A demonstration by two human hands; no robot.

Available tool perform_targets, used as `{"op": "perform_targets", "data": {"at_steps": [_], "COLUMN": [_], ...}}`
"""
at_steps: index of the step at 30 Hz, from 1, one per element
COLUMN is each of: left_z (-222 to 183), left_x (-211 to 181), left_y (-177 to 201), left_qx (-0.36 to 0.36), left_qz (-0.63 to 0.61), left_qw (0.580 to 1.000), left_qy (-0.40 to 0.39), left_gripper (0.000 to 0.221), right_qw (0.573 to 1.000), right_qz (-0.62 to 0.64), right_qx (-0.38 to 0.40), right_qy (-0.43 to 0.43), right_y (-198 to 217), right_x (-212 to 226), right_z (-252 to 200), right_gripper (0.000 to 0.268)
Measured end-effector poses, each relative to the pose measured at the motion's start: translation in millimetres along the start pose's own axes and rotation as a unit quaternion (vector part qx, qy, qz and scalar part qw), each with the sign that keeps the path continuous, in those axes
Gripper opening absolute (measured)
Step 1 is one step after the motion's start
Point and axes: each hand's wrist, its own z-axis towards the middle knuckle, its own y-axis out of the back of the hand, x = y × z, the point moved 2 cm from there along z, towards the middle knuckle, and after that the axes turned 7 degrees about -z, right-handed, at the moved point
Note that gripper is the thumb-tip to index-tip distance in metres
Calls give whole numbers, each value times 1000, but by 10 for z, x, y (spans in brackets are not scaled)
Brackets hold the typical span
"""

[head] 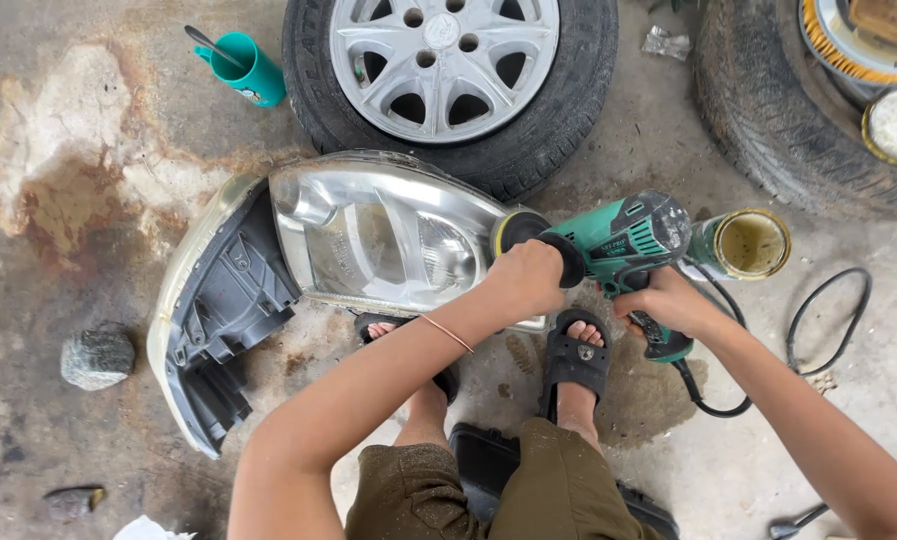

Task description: The person uses a green electric polisher with a round pad to polish the surface of a car headlight. They move the tool across the headlight lens in circular and sweeping motions, covering different areas of the lens.

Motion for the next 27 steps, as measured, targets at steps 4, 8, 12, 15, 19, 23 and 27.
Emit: {"op": "perform_targets", "data": {"at_steps": [4, 8, 12, 15, 19, 23, 27], "left_z": [-132, -242, -221, -233, -276, -459, -631], "left_x": [80, 192, 412, 534, 717, 899, 1119], "left_y": [305, 584, 775, 908, 1070, 1229, 1280], "left_qx": [-29, -61, -123, -151, -178, -197, -228], "left_qz": [-1, -13, -34, -34, -57, -48, -57], "left_qw": [999, 998, 992, 988, 982, 979, 971], "left_qy": [15, 12, 1, -11, 15, 24, 47], "left_gripper": [25, 25, 22, 20, 19, 20, 18], "right_qw": [998, 995, 991, 988, 987, 982, 976], "right_qz": [-45, -69, -104, -111, -118, -125, -137], "right_qx": [18, 26, 18, 21, 25, 36, 63], "right_qy": [29, 61, 84, 103, 109, 137, 155], "right_y": [60, -110, -240, -294, -420, -547, -685], "right_x": [434, 1711, 2195, 2326, 2620, 2799, 3015], "right_z": [106, -200, -77, 55, 158, 279, 316], "right_gripper": [62, 14, 20, 22, 21, 18, 11]}}
